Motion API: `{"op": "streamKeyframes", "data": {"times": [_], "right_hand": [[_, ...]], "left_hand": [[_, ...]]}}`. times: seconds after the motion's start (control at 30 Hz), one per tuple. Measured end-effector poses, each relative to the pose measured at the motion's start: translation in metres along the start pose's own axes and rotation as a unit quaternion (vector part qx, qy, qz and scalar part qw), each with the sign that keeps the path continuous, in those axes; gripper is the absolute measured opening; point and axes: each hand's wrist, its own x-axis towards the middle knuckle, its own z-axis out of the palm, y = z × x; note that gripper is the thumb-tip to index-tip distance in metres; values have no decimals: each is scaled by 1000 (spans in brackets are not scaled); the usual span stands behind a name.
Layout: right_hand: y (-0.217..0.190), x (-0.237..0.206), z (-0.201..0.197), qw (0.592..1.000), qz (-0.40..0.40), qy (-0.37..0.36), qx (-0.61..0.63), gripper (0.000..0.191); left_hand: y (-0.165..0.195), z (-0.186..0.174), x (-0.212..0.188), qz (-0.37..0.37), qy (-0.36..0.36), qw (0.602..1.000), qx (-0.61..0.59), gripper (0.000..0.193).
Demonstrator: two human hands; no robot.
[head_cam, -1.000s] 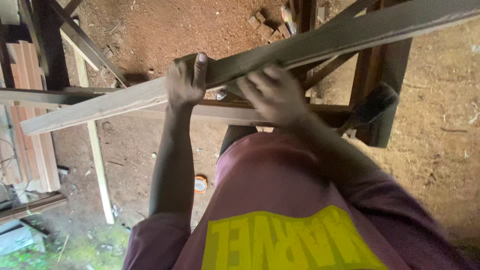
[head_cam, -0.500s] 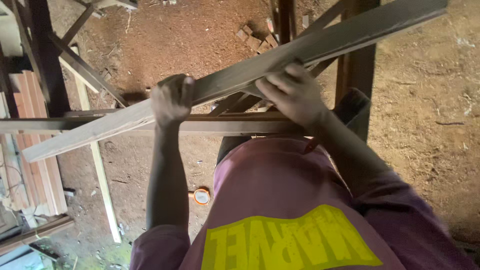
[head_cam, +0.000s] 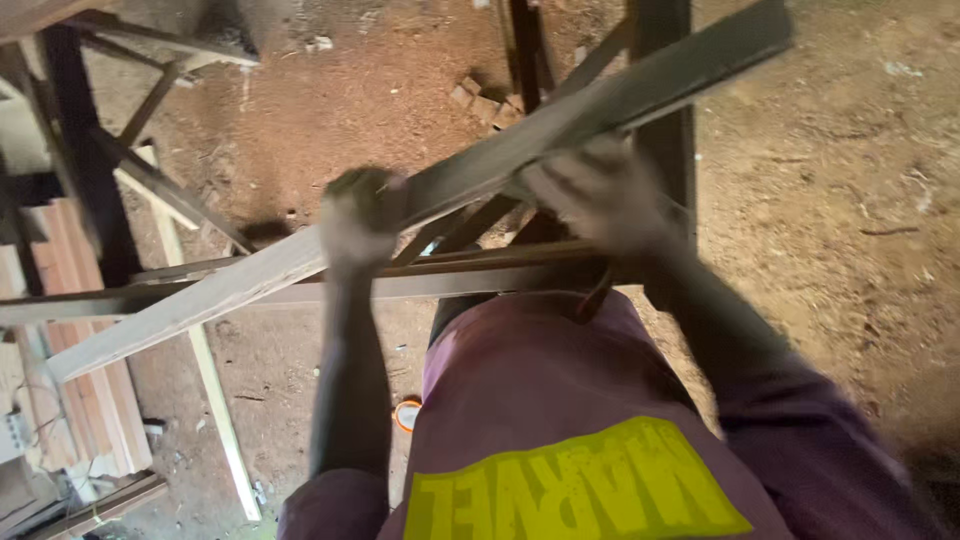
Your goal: The person applies a liquid to the edges and surfaces of a wooden plank using a brush and then rubs the wood with a small block. They move around a large wooden frame while handling the planks.
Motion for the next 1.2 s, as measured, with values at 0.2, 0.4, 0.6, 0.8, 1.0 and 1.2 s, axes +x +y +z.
{"op": "streamKeyframes", "data": {"times": [0.2,0.4,0.6,0.8,1.0,1.2], "right_hand": [[57,8,-84,998,52,21,-18,14],[65,18,-97,992,68,50,-89,11],[82,-4,-83,1000,8,23,10,6],[103,3,-125,983,46,66,-163,12],[104,8,-138,979,72,67,-180,12],[103,4,-120,989,-27,21,-146,12]], "left_hand": [[57,75,49,-63,-53,995,59,35],[56,63,62,-35,-98,987,125,53],[60,67,61,91,20,991,97,65],[63,62,69,-37,-131,984,114,70],[69,59,70,-15,-118,987,107,72],[66,62,71,-30,-126,986,104,76]]}}
